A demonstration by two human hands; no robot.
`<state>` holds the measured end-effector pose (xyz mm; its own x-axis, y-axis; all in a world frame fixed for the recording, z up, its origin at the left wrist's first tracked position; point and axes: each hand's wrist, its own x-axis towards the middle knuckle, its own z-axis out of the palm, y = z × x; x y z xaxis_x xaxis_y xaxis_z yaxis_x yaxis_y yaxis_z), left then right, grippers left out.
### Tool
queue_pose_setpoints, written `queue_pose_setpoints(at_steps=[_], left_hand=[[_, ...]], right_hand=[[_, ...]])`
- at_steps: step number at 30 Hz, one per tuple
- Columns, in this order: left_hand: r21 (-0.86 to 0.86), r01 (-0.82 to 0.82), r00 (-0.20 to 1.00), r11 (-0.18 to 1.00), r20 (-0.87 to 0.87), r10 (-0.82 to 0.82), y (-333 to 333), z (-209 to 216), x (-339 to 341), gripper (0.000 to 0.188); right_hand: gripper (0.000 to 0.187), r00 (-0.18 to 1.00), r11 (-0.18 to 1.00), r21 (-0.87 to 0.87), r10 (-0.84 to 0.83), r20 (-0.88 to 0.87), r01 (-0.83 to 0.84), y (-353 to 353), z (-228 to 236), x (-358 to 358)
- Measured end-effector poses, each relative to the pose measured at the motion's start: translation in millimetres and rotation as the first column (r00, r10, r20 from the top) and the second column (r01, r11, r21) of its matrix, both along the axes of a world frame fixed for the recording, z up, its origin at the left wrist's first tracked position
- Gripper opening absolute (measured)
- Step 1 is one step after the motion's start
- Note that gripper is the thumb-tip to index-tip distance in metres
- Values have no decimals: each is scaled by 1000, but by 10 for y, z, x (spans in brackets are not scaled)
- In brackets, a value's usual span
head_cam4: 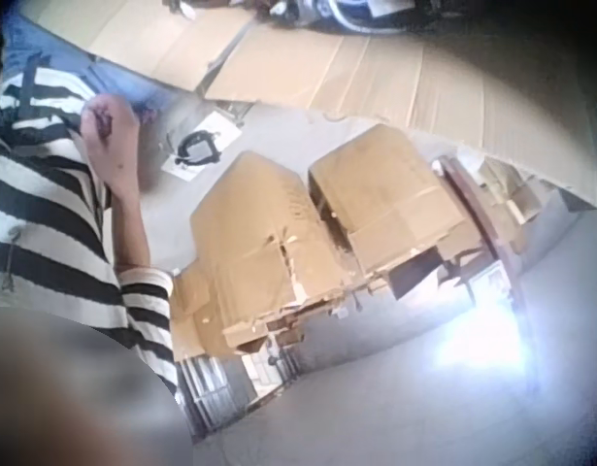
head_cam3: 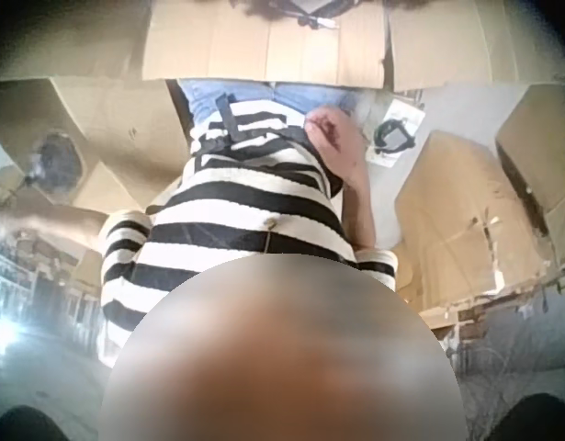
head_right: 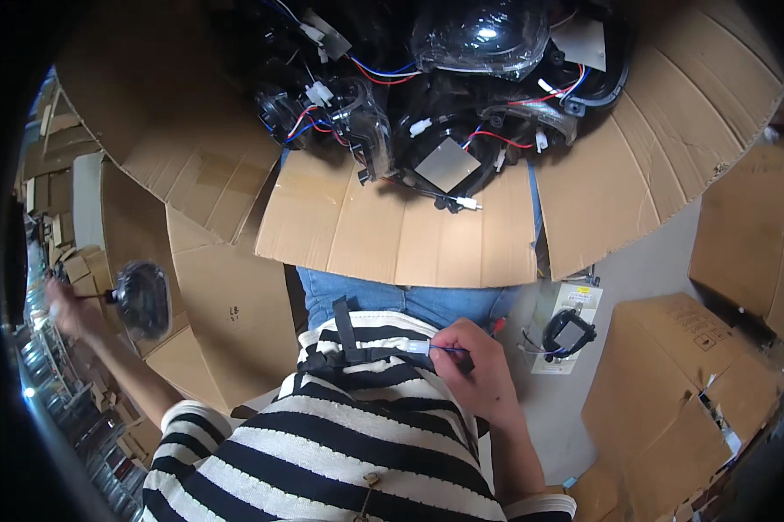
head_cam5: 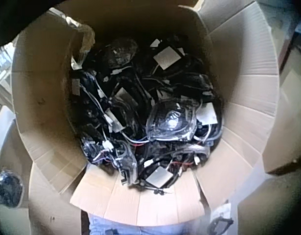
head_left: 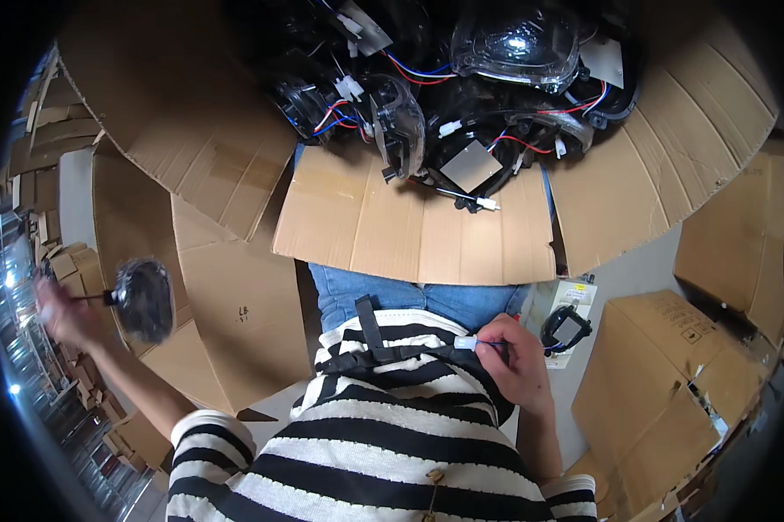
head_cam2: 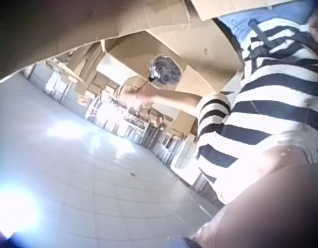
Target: The person sits on the floor in a warehouse and assembles electronic components by connecting white plastic wire connectors. They repeatedly pick up black plastic housings with wires from a large cardboard box, align the connectors, and snap them together before placing the assembled units back into the box.
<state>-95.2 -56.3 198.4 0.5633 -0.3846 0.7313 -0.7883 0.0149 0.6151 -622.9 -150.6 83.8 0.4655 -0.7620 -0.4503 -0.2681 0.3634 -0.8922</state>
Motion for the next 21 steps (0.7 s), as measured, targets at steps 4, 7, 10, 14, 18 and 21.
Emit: queue_pose_setpoints(at_steps=[4, 7, 10, 14, 18, 21], left_hand=[[574, -46, 939, 818, -254, 231, 304, -1365, 603, 24], [726, 250, 870, 641, -459, 181, 499, -2036, 588, 28], [686, -165, 965, 709, -36, 260, -71, -1623, -349, 20], [624, 148, 969, 767, 65, -240, -875, -978, -1483, 15], [777, 123, 678, 618, 389, -624, -1818, -1107, -2079, 40], [891, -151, 607, 427, 425, -672, -2274, -1492, -2086, 38]], right_hand=[[4, 999, 998, -53, 27, -24, -28, -25, 0, 26], [4, 999, 996, -77, 34, -42, -37, -56, 7, 10], [4, 997, 997, -70, 24, -73, -29, -71, 17, 32], [5, 998, 999, -26, 20, -59, -22, -74, -11, 96], [5, 998, 994, -94, 55, -37, -58, -97, 12, 165], [5, 997, 989, -136, 57, -58, -65, -74, 10, 100]])
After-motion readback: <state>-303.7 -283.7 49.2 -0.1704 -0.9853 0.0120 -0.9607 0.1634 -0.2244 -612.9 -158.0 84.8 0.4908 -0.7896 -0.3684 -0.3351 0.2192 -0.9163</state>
